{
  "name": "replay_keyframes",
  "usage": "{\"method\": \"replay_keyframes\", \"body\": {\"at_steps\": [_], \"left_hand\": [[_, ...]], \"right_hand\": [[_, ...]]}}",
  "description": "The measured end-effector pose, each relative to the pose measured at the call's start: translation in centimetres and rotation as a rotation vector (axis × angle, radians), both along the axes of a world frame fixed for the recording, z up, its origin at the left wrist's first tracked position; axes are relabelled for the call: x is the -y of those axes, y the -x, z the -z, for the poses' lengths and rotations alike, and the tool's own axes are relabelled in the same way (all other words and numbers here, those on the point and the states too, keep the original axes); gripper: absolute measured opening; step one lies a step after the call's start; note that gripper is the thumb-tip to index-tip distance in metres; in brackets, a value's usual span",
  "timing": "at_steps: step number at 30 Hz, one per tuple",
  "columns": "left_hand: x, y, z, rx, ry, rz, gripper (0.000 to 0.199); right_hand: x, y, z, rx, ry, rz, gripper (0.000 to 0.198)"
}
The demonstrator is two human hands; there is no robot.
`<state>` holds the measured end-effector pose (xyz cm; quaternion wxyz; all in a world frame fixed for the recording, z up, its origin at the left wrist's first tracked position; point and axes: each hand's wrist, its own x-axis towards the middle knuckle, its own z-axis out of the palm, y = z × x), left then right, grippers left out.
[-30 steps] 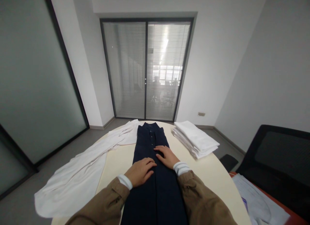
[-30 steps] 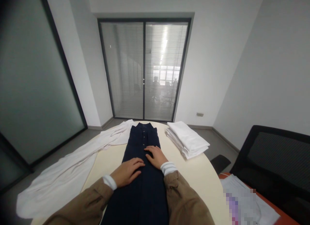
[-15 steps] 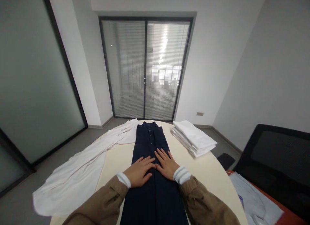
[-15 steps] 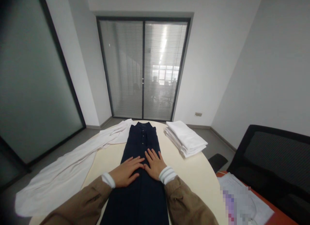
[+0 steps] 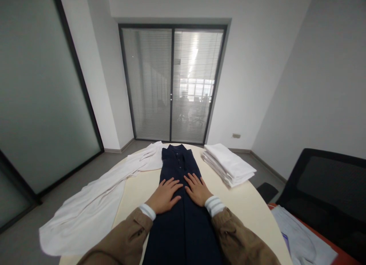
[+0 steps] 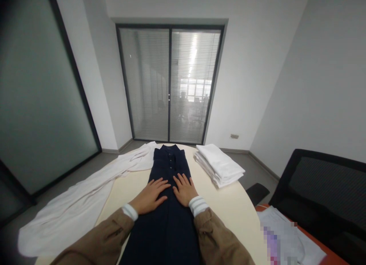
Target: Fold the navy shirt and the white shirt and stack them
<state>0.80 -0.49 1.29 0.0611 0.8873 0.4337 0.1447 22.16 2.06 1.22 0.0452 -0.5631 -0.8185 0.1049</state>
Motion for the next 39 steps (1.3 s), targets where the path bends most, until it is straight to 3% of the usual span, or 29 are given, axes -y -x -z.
{"method": "replay_keyframes", "body": {"at_steps": [5, 11, 17, 27, 33, 39], "left_hand": [[-0.4, 0.7, 1.0, 0.077, -0.025, -0.231, 0.051], [-0.2, 0.7, 0.8, 0.045, 0.015, -0.150, 0.049], [0.2, 0.5, 0.4, -0.002, 0.026, -0.150, 0.048], [-0.2, 0.2, 0.5, 0.013, -0.055, -0.260, 0.042], [0.7, 0.4, 0.8, -0.004, -0.009, -0.206, 0.054], [1.3, 0.3, 0.2, -0.038, 0.081, -0.156, 0.059]], "right_hand": [[0.2, -0.2, -0.8, 0.007, 0.061, 0.015, 0.062], [1.0, 0.4, -1.7, 0.115, 0.200, 0.173, 0.064], [2.0, 1.6, -1.3, 0.168, 0.211, 0.280, 0.067], [0.2, 0.3, -0.2, 0.044, 0.099, 0.146, 0.065], [0.1, 0.2, -0.1, 0.022, -0.027, 0.109, 0.062], [2.2, -0.7, -0.1, 0.031, 0.017, 0.024, 0.071]]}}
